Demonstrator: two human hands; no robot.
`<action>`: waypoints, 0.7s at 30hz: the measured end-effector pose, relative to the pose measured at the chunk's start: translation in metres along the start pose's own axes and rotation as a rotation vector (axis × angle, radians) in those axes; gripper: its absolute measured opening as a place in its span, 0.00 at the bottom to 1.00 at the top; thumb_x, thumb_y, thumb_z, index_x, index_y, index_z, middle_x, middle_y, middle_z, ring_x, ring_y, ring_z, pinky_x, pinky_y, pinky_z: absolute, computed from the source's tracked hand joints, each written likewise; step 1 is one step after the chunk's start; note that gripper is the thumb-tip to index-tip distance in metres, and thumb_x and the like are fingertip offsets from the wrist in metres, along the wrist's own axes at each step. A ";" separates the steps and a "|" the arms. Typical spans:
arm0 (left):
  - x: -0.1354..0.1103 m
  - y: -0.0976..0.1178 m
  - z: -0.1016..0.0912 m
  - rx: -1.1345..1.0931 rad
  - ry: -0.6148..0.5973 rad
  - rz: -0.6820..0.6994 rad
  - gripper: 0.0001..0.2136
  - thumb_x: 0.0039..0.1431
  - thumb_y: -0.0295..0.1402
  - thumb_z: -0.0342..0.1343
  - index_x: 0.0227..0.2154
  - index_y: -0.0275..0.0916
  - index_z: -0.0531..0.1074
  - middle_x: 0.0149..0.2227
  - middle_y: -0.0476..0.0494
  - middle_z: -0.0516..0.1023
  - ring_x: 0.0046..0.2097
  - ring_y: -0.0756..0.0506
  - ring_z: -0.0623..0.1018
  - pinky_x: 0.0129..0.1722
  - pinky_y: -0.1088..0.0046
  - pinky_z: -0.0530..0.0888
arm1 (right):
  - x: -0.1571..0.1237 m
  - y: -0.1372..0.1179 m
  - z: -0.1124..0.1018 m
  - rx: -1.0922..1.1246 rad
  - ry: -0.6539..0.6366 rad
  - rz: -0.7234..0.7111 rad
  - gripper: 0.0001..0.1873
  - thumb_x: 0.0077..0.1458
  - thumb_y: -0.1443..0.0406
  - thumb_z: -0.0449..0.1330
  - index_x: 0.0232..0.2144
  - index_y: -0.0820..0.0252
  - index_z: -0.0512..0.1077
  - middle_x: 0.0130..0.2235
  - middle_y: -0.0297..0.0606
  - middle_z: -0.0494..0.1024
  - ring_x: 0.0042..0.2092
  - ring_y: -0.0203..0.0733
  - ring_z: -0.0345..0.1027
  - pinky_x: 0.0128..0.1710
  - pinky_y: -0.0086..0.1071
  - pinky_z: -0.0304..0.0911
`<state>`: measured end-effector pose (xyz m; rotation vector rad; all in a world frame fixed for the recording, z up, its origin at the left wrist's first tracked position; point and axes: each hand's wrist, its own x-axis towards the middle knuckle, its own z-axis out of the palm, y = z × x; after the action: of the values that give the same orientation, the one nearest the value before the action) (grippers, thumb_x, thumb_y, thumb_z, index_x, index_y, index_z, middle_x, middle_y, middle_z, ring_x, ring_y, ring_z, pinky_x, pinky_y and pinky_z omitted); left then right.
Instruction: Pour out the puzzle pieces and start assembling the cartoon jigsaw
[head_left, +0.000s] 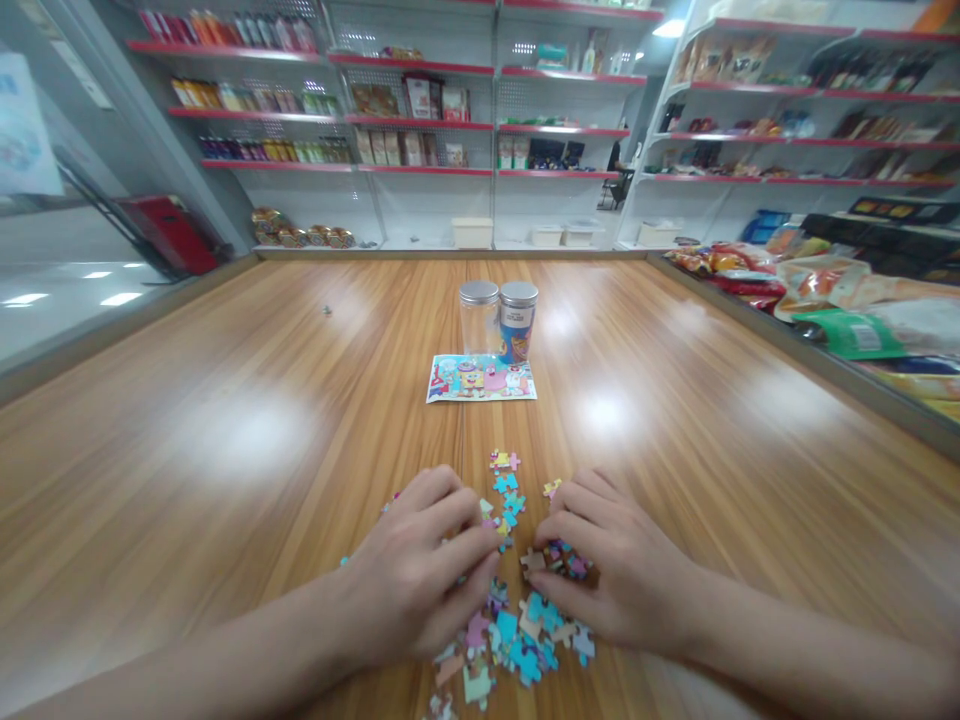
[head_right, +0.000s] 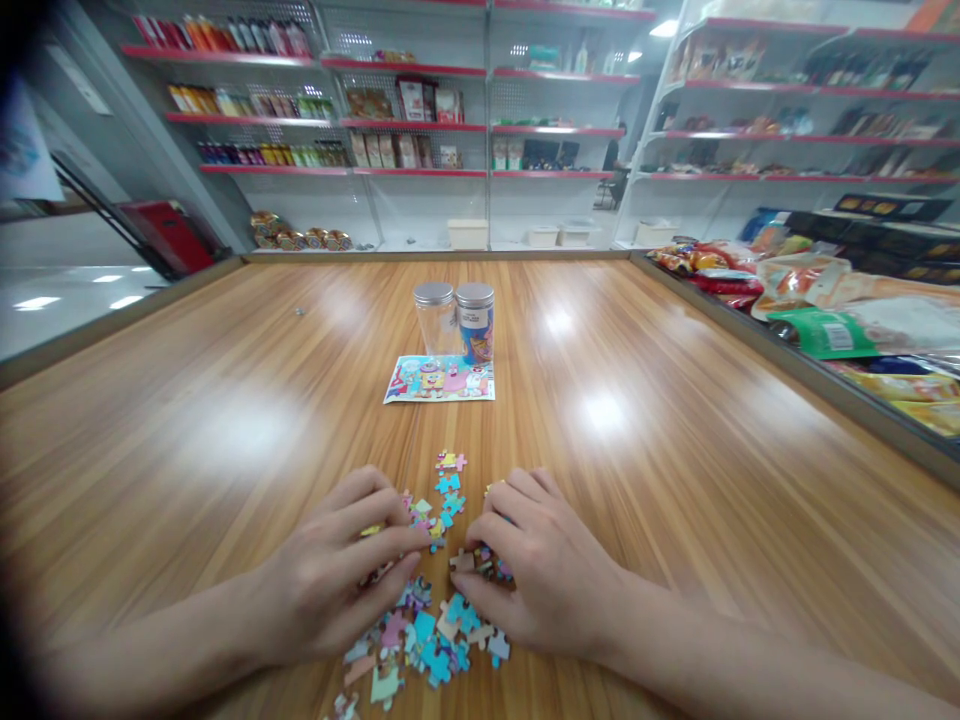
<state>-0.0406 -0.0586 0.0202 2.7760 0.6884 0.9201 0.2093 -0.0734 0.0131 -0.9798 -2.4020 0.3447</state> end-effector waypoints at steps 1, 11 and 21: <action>0.000 -0.002 0.001 0.011 0.042 -0.050 0.08 0.60 0.22 0.55 0.41 0.36 0.74 0.34 0.42 0.71 0.37 0.43 0.67 0.37 0.62 0.67 | 0.001 0.000 0.000 0.002 -0.001 0.007 0.05 0.59 0.63 0.62 0.34 0.59 0.74 0.33 0.38 0.71 0.38 0.44 0.59 0.40 0.38 0.51; 0.003 -0.005 0.003 0.017 -0.066 -0.169 0.08 0.60 0.27 0.56 0.42 0.36 0.74 0.38 0.40 0.71 0.40 0.42 0.67 0.39 0.61 0.68 | 0.002 0.001 -0.003 0.093 -0.022 0.006 0.05 0.59 0.64 0.63 0.31 0.58 0.72 0.32 0.35 0.72 0.38 0.42 0.62 0.41 0.38 0.52; -0.002 -0.004 -0.001 0.001 -0.119 -0.138 0.08 0.61 0.27 0.55 0.43 0.35 0.73 0.38 0.40 0.71 0.40 0.42 0.67 0.39 0.61 0.67 | 0.000 0.005 -0.001 0.074 0.077 -0.065 0.06 0.61 0.64 0.63 0.31 0.57 0.77 0.31 0.36 0.69 0.36 0.41 0.61 0.37 0.37 0.54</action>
<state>-0.0443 -0.0562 0.0186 2.7169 0.8471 0.7220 0.2134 -0.0698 0.0118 -0.8645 -2.3282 0.3632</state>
